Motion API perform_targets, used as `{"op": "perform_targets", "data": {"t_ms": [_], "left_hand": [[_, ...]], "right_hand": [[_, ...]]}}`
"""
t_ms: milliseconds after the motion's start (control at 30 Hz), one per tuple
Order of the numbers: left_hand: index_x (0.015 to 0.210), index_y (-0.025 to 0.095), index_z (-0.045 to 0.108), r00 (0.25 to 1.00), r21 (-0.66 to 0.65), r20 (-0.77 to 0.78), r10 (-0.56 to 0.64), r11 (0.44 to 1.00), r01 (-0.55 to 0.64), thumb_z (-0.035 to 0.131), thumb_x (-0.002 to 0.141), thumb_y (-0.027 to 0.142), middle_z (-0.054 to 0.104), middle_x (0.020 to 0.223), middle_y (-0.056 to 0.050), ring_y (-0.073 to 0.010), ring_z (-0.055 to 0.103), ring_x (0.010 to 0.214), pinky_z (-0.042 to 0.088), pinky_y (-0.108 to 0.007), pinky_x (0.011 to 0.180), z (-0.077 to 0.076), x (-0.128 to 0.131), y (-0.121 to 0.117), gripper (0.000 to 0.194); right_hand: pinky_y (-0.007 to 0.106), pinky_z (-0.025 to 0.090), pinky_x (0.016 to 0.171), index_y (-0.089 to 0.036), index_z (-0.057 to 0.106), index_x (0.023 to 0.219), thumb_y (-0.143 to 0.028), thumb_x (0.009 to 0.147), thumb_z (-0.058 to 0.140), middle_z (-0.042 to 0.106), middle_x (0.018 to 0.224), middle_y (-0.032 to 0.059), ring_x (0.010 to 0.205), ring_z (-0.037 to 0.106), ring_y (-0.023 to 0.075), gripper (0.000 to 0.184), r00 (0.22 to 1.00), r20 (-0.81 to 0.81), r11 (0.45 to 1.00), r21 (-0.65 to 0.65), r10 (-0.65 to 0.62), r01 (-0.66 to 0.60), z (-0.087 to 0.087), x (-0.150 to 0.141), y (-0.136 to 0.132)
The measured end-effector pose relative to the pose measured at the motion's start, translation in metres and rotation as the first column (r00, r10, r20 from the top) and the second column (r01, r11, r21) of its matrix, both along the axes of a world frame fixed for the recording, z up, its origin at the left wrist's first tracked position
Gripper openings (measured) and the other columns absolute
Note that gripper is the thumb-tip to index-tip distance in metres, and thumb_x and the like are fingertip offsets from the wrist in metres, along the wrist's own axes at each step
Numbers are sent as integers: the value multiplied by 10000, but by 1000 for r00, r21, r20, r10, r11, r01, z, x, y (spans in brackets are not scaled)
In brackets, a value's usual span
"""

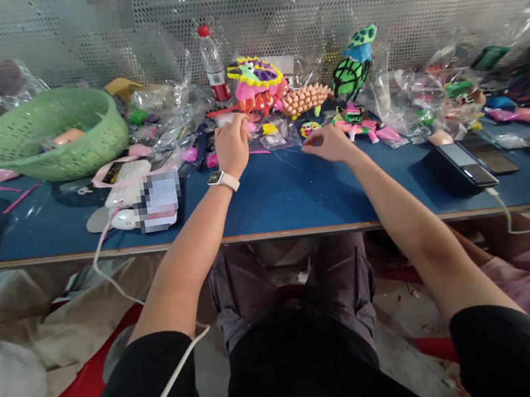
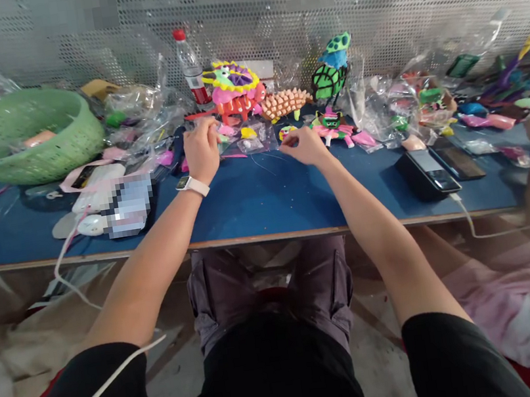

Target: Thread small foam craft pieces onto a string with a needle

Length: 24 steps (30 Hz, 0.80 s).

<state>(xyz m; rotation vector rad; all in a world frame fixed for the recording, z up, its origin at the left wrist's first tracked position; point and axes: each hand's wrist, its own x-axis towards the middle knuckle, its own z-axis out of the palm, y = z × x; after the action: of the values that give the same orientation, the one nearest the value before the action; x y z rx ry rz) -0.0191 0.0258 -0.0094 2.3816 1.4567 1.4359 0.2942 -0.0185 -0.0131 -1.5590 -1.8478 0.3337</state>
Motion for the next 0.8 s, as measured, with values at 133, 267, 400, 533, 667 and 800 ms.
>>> {"op": "perform_targets", "data": {"t_ms": [133,267,400,533,667,800], "left_hand": [[1259,261,744,998,-18,-15,-61,998,61,380,1234,467,786,880,-69,-280,784,1019,538,-431,1071,0,5,-3,419],[1211,256,752,992,-56,5,-125,991,125,426,1221,397,783,865,-63,-265,773,975,545,-429,1057,3,8,-7,355],[1219,256,748,988,-73,21,-154,985,155,443,1206,344,766,814,-33,-234,763,879,576,-396,1012,4,7,-8,318],[1244,245,738,988,-108,26,-152,982,154,446,1201,319,774,825,-36,-229,769,849,589,-389,989,4,7,-9,304],[1220,240,728,987,-120,11,-162,979,163,446,1191,295,773,822,-36,-226,759,832,587,-379,954,4,7,-11,290],[1209,245,726,986,-126,6,-166,978,165,453,1178,266,768,823,-29,-223,755,836,579,-371,950,5,8,-14,276]], "right_hand": [[480,633,965,-210,875,918,-233,868,875,815,869,84,862,767,280,56,989,80,988,-94,128,-120,-1,-12,-5],[465,613,962,-201,869,888,-152,899,805,795,848,74,862,748,263,81,987,83,988,-86,136,-129,-1,-17,-4],[446,600,937,-201,841,936,-170,927,770,791,907,70,865,715,244,78,989,-14,988,-41,147,-148,2,-18,-5],[415,594,889,-214,774,952,-254,946,793,752,875,44,839,685,221,44,960,-144,968,-33,242,-249,8,-23,-10],[360,592,733,-242,692,923,-394,903,868,727,826,12,747,691,195,234,857,-348,888,-121,381,-444,16,-31,-21],[315,597,679,-228,689,936,-497,835,932,749,793,5,710,719,169,377,705,-477,666,-286,524,-689,35,-43,-42]]}}
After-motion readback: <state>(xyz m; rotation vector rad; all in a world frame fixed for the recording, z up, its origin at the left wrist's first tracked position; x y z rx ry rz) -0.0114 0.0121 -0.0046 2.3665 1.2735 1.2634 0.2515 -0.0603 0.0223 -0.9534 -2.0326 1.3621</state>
